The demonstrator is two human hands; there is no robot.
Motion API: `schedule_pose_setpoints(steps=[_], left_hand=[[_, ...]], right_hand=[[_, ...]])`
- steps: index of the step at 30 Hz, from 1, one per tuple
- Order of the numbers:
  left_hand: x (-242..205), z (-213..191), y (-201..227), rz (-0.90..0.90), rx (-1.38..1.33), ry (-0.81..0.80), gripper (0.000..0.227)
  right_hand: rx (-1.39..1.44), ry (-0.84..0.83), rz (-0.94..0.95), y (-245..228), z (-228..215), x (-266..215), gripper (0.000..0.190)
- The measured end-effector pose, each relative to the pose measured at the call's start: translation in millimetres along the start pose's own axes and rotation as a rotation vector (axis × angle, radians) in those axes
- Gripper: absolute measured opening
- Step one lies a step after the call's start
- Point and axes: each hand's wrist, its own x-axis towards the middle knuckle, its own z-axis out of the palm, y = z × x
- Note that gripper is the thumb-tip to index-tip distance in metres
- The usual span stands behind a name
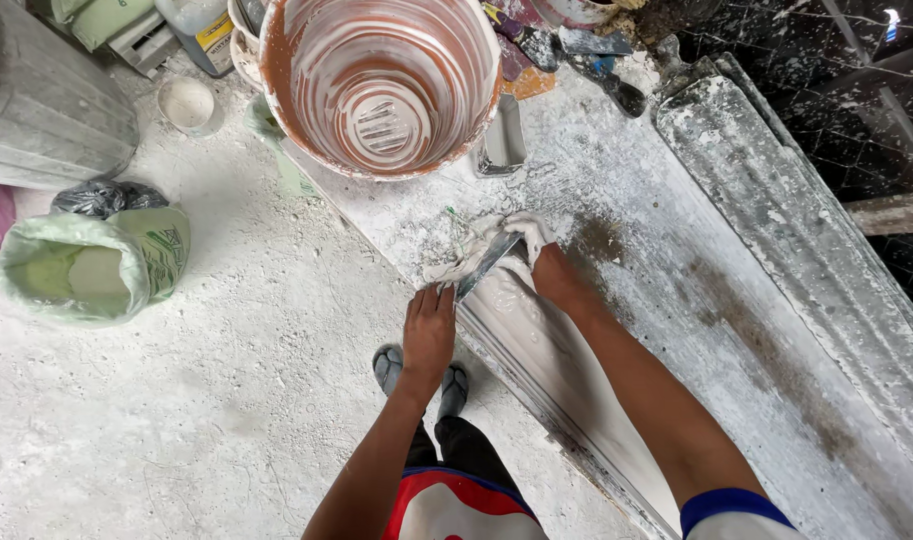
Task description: The person pours a white liquid from a bucket onto a long metal trough and then uses a trowel to spread and smooth the material along the trough's length. The person repeatedly scoops and spreads the mixture, maintaining an even layer.
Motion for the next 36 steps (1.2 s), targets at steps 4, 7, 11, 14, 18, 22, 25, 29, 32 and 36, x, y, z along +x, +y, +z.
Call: schedule_pose_setpoints(steps=[4, 7, 11, 14, 18, 22, 25, 29, 32, 36], left_hand=[[-2.9, 0.2, 1.8, -0.003, -0.051, -0.033, 0.032], [-5.0, -2.8, 4.6, 0.031, -0.009, -0.012, 0.028], [1.5, -2.3, -2.3, -0.016, -0.067, -0.042, 0.030], [8.1, 1.0, -9.0, -0.100, -0.100, -0.106, 0.030], [7.4, 0.1, -7.6, -0.008, -0.019, -0.064, 0.033], [-0.2, -4.7, -0.9, 0.019, -0.025, -0.076, 0.033], [-3.8, -8.8, 5.7, 0.065, -0.026, -0.079, 0.032], [-7.2, -10.0, 15.3, 0.113, -0.020, -0.134, 0.031], [-15.0, -7.7, 22.4, 0.148, -0.010, -0.157, 0.031], [-25.5, -1.4, 33.6, 0.194, -0.011, -0.171, 0.033]], right_hand=[[-0.083, -0.024, -0.024, 9.3, 1.0, -13.4, 0.039], [-0.131, -0.080, 0.056, 12.3, 0.3, -20.4, 0.035], [-0.097, -0.066, 0.000, 12.6, 1.7, -8.2, 0.034], [-0.081, -0.083, -0.041, 9.4, 0.3, 3.2, 0.041], [-0.090, -0.164, -0.012, 2.0, -5.8, 8.1, 0.062], [-0.163, -0.196, 0.053, -3.0, -7.3, -6.3, 0.071], [-0.182, -0.224, 0.124, -5.7, -10.1, -19.5, 0.075], [-0.203, -0.232, 0.117, -9.6, -16.9, -35.3, 0.079], [-0.245, -0.236, 0.140, -11.9, -21.2, -51.6, 0.080], [-0.236, -0.235, 0.118, -9.2, -29.8, -70.6, 0.081]])
